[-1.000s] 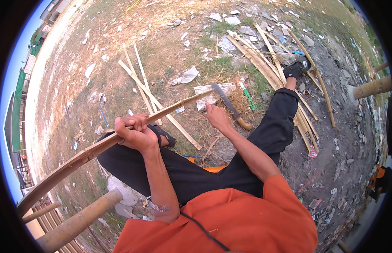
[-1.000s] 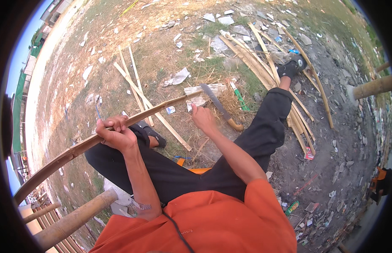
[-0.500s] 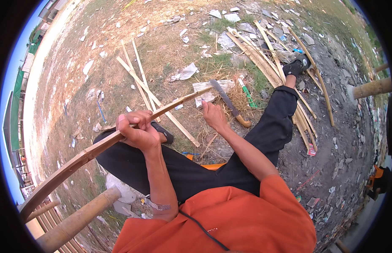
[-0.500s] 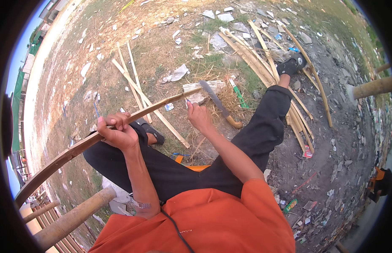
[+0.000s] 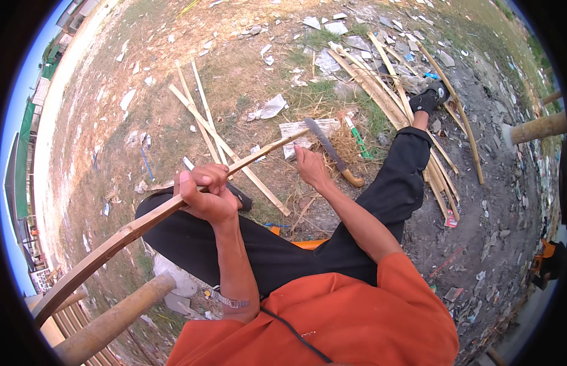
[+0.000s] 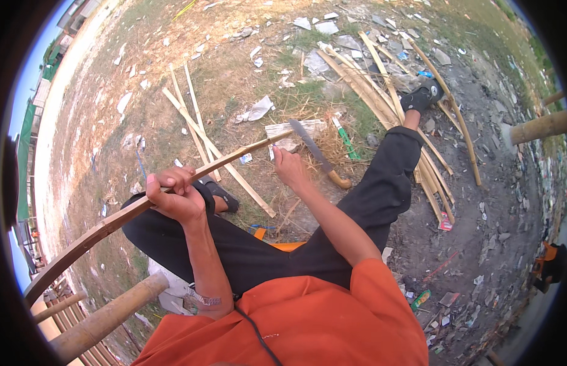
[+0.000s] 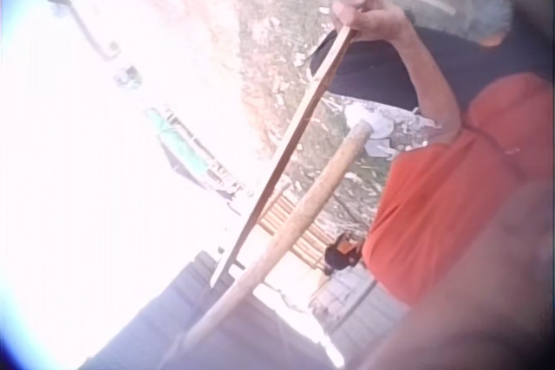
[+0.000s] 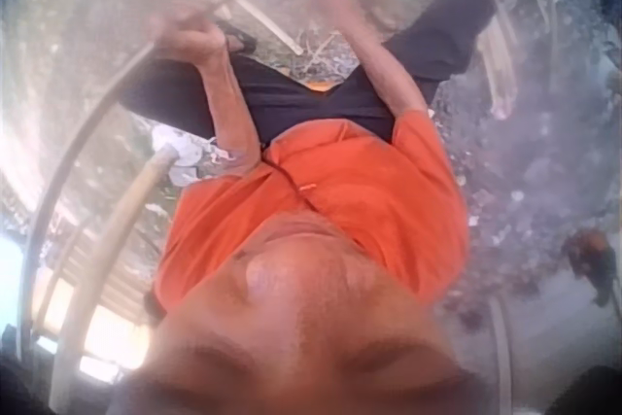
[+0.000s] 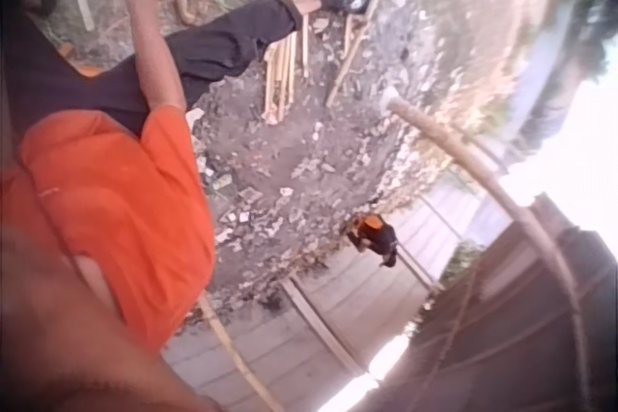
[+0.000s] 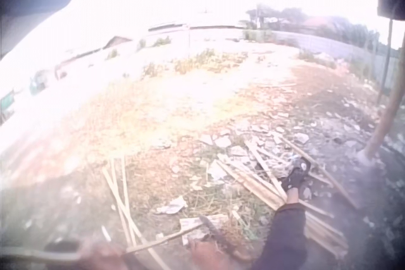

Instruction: The person sits on the ground and uses a knife to shave a long piece of bamboo held in their left hand. They repeatedly scrape the surface of the bamboo to remove the outer layer, rotating the piece to work on different sides.

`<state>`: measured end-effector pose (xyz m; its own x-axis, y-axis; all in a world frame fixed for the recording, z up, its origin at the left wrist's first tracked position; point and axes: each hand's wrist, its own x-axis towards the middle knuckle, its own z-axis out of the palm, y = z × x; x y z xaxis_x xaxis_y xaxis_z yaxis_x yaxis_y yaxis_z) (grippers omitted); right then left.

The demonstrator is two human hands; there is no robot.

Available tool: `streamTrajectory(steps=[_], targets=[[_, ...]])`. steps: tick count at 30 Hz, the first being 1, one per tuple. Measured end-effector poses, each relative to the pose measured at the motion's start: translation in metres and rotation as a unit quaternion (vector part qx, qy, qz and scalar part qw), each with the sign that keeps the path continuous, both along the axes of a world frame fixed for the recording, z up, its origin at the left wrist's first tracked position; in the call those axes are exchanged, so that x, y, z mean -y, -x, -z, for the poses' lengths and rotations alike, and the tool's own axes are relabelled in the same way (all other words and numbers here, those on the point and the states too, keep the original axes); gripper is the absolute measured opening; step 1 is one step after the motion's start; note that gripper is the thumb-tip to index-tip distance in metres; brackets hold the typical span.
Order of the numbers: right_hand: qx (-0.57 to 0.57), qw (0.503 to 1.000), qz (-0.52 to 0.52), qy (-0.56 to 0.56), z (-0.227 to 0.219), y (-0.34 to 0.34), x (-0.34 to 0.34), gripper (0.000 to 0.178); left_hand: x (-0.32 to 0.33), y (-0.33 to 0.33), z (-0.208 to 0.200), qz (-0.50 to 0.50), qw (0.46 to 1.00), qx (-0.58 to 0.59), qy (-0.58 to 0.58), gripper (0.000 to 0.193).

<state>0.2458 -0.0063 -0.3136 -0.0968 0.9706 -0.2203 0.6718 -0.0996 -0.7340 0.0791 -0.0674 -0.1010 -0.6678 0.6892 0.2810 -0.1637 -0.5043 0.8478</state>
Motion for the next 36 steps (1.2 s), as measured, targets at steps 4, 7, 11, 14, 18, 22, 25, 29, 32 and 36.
streamTrajectory(steps=[4,7,11,14,18,22,25,29,32,36], targets=[[0.066,0.995,0.048,0.057,0.031,-0.016,-0.019,0.059,-0.004,-0.004,-0.005,-0.008,1.0,-0.004,0.005,0.033],[0.066,0.995,0.049,0.051,0.031,-0.018,-0.019,0.059,0.0,0.0,0.001,0.01,1.0,-0.015,-0.003,0.033],[0.036,0.998,0.016,0.056,0.048,-0.019,-0.009,0.057,-0.003,-0.007,-0.004,-0.003,1.0,-0.018,0.005,0.033],[0.132,0.985,0.079,0.074,0.087,-0.04,-0.007,0.057,-0.004,-0.007,-0.002,0.018,0.999,-0.029,-0.005,0.033],[-0.007,0.999,0.029,0.021,0.032,-0.019,0.008,0.05,0.001,0.006,0.01,0.042,0.997,-0.015,-0.059,0.026],[-0.073,0.996,-0.04,-0.046,-0.04,0.002,0.028,0.046,0.001,0.005,0.004,0.118,0.99,-0.061,-0.047,0.026],[-0.047,0.998,-0.002,-0.039,-0.033,0.004,0.024,0.05,-0.002,0.007,0.006,0.108,0.99,-0.035,-0.083,0.023],[-0.056,0.998,-0.016,-0.039,-0.016,-0.007,0.015,0.053,0.0,0.001,0.003,0.135,0.984,-0.053,-0.1,0.022],[-0.108,0.993,-0.02,-0.049,-0.029,-0.005,0.023,0.053,0.0,0.0,0.004,0.139,0.983,-0.056,-0.104,0.022],[-0.054,0.997,-0.003,-0.062,-0.014,-0.007,0.011,0.051,0.0,0.0,0.001,0.128,0.988,-0.07,-0.048,0.024]])
